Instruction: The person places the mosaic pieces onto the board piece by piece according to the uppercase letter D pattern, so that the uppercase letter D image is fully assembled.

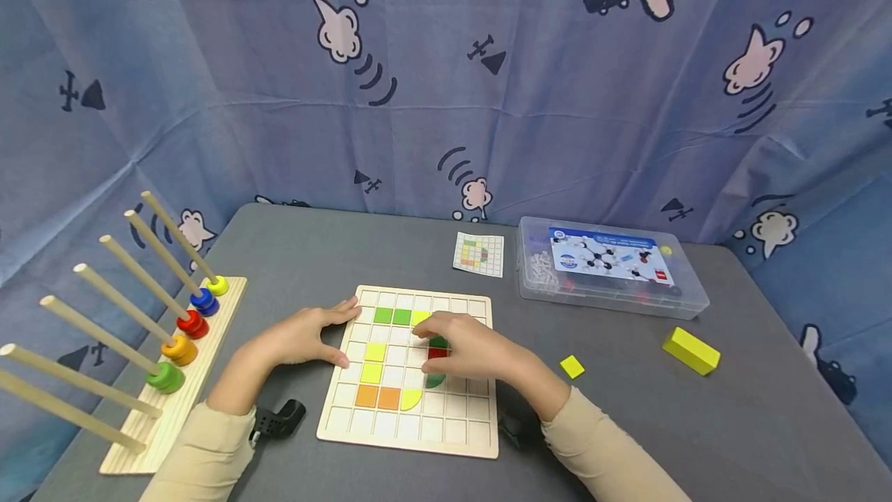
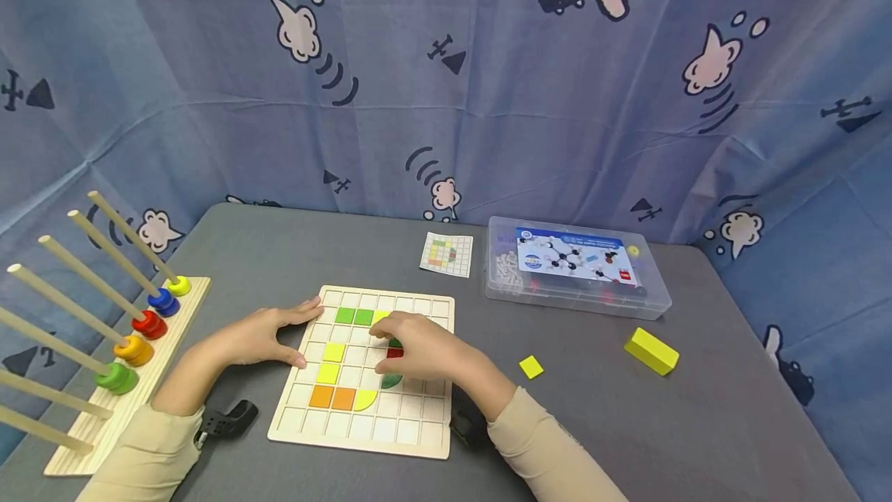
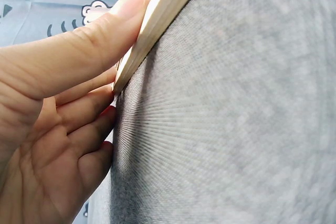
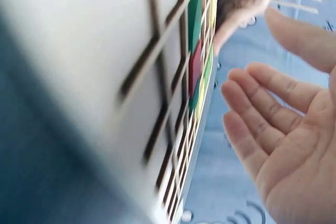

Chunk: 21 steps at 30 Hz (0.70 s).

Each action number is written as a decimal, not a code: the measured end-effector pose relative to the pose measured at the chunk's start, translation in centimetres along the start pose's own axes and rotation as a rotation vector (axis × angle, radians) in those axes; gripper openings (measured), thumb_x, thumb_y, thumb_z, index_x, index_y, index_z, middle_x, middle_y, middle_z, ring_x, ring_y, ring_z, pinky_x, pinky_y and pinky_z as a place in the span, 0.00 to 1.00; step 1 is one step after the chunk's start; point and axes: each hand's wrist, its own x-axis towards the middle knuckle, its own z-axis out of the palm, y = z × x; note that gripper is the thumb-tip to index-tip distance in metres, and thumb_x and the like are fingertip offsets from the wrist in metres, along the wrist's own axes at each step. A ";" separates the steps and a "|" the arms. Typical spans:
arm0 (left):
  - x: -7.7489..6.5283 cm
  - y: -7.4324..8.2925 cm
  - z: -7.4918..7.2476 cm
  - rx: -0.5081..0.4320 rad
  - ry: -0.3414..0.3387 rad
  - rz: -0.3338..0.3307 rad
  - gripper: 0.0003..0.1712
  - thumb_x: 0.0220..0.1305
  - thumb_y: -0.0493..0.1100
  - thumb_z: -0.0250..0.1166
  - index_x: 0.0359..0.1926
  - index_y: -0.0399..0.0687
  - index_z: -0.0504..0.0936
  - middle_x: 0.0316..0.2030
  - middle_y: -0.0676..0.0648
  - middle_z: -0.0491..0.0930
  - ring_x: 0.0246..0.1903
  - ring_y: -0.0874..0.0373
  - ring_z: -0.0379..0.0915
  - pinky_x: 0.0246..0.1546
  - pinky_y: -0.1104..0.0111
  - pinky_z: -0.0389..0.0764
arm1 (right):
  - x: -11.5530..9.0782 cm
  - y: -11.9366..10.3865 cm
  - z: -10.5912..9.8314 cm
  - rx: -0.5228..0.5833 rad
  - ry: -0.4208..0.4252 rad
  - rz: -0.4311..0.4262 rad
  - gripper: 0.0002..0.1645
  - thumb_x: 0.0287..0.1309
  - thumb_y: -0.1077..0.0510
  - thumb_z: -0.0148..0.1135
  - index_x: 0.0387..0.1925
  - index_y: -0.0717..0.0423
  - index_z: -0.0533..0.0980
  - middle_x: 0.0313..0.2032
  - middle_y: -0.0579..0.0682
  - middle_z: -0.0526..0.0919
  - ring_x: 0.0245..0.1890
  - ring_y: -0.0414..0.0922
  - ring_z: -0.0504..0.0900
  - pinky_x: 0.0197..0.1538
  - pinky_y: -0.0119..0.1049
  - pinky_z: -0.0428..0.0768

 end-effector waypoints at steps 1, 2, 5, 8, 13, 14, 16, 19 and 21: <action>0.0 0.0 0.0 0.001 0.000 -0.001 0.53 0.45 0.58 0.73 0.69 0.42 0.62 0.72 0.41 0.53 0.70 0.39 0.49 0.65 0.45 0.58 | -0.6 0.4 -0.2 0.006 0.006 -0.005 0.28 0.55 0.52 0.67 0.56 0.58 0.75 0.52 0.49 0.80 0.53 0.44 0.78 0.56 0.41 0.75; 0.0 0.0 0.0 0.000 -0.001 -0.007 0.54 0.45 0.58 0.73 0.69 0.42 0.62 0.72 0.41 0.53 0.70 0.39 0.48 0.65 0.45 0.57 | -1.1 0.8 -0.4 0.010 0.013 -0.012 0.28 0.55 0.51 0.67 0.56 0.58 0.74 0.52 0.49 0.80 0.54 0.45 0.78 0.57 0.42 0.75; -0.1 -0.1 0.0 0.005 -0.003 -0.004 0.53 0.45 0.58 0.72 0.70 0.43 0.61 0.72 0.41 0.52 0.70 0.39 0.48 0.65 0.45 0.57 | -2.9 2.0 -0.9 0.010 0.037 -0.009 0.29 0.56 0.51 0.67 0.57 0.57 0.73 0.53 0.49 0.80 0.55 0.45 0.77 0.58 0.44 0.74; 0.0 -0.1 0.0 0.007 -0.006 -0.007 0.53 0.45 0.58 0.72 0.70 0.43 0.61 0.72 0.41 0.52 0.70 0.39 0.48 0.65 0.45 0.57 | -4.6 3.1 -1.5 -0.006 0.075 -0.002 0.30 0.54 0.51 0.67 0.58 0.56 0.73 0.53 0.49 0.80 0.54 0.46 0.77 0.57 0.45 0.74; 0.0 -0.1 0.0 0.009 -0.007 -0.006 0.53 0.45 0.58 0.72 0.70 0.43 0.61 0.72 0.41 0.52 0.70 0.38 0.49 0.65 0.44 0.57 | -7.5 5.0 -2.3 0.000 0.123 0.043 0.31 0.55 0.51 0.68 0.58 0.56 0.72 0.52 0.50 0.79 0.53 0.48 0.78 0.54 0.48 0.75; 0.0 -0.1 0.1 0.008 -0.006 -0.006 0.54 0.45 0.59 0.72 0.70 0.43 0.61 0.72 0.41 0.52 0.70 0.38 0.49 0.65 0.43 0.57 | -8.1 5.4 -2.4 0.004 0.130 0.054 0.31 0.55 0.51 0.68 0.59 0.56 0.72 0.53 0.50 0.79 0.54 0.49 0.78 0.54 0.49 0.75; 0.0 -0.1 0.1 0.005 -0.005 -0.013 0.54 0.45 0.59 0.72 0.70 0.43 0.61 0.72 0.42 0.52 0.70 0.38 0.48 0.65 0.43 0.57 | -9.2 6.1 -2.7 0.015 0.143 0.078 0.31 0.55 0.51 0.67 0.59 0.57 0.72 0.53 0.50 0.80 0.54 0.50 0.77 0.54 0.50 0.75; 0.1 -0.1 0.1 0.001 -0.004 -0.017 0.53 0.45 0.59 0.72 0.70 0.44 0.61 0.72 0.42 0.52 0.70 0.38 0.48 0.65 0.43 0.57 | -10.7 7.1 -3.1 0.025 0.164 0.121 0.31 0.55 0.51 0.68 0.59 0.57 0.72 0.53 0.49 0.80 0.55 0.51 0.77 0.54 0.51 0.75; 0.1 -0.1 0.1 -0.002 -0.007 -0.017 0.53 0.45 0.59 0.72 0.70 0.44 0.62 0.72 0.42 0.52 0.70 0.39 0.47 0.65 0.43 0.57 | -11.5 7.6 -3.5 0.032 0.169 0.142 0.31 0.54 0.51 0.68 0.58 0.58 0.72 0.53 0.50 0.80 0.55 0.52 0.77 0.54 0.52 0.75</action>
